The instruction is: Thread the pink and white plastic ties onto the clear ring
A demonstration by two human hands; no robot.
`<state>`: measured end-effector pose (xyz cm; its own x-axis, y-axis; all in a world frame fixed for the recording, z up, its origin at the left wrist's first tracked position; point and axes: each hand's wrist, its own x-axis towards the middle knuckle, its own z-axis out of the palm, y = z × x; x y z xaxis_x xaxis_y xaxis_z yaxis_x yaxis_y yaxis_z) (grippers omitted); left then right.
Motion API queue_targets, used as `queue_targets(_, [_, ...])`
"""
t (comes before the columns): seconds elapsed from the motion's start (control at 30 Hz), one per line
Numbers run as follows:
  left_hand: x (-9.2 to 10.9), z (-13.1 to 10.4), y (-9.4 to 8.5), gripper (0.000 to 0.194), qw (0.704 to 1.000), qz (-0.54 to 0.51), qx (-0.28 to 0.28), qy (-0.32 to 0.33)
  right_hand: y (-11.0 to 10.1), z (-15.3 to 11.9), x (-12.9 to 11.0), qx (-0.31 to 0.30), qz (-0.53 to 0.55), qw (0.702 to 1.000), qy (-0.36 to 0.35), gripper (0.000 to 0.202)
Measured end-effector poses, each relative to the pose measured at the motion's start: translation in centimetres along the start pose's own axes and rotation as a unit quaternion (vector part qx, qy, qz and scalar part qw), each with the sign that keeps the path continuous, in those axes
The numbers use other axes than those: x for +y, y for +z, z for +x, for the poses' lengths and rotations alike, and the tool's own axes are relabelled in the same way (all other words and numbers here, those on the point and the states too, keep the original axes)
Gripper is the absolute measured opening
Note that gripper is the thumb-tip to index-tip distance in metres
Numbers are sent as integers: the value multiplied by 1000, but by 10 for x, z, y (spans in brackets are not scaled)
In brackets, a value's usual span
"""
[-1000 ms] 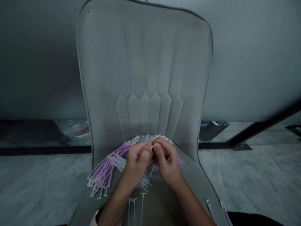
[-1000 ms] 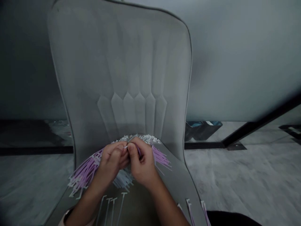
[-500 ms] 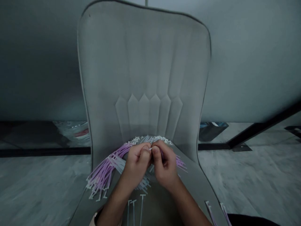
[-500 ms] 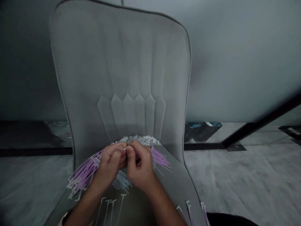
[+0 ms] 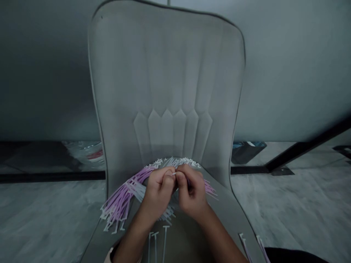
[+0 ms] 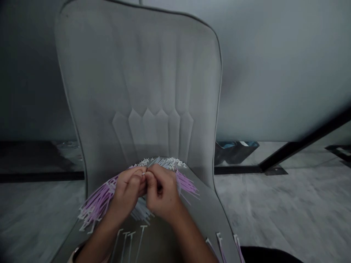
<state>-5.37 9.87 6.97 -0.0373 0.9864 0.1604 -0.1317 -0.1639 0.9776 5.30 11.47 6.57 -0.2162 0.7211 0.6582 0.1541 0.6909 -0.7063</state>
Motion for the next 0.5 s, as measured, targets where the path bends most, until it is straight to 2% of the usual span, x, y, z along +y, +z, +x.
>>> queue_targets(0.2, [7, 2, -6, 33, 998, 5, -67, -9, -5, 2, 6, -28, -10, 1000, -7, 27])
queue_targets(0.5, [17, 10, -30, 38, 970, 134, -201, 9, -18, 8, 12, -106, 9, 994, 16, 31])
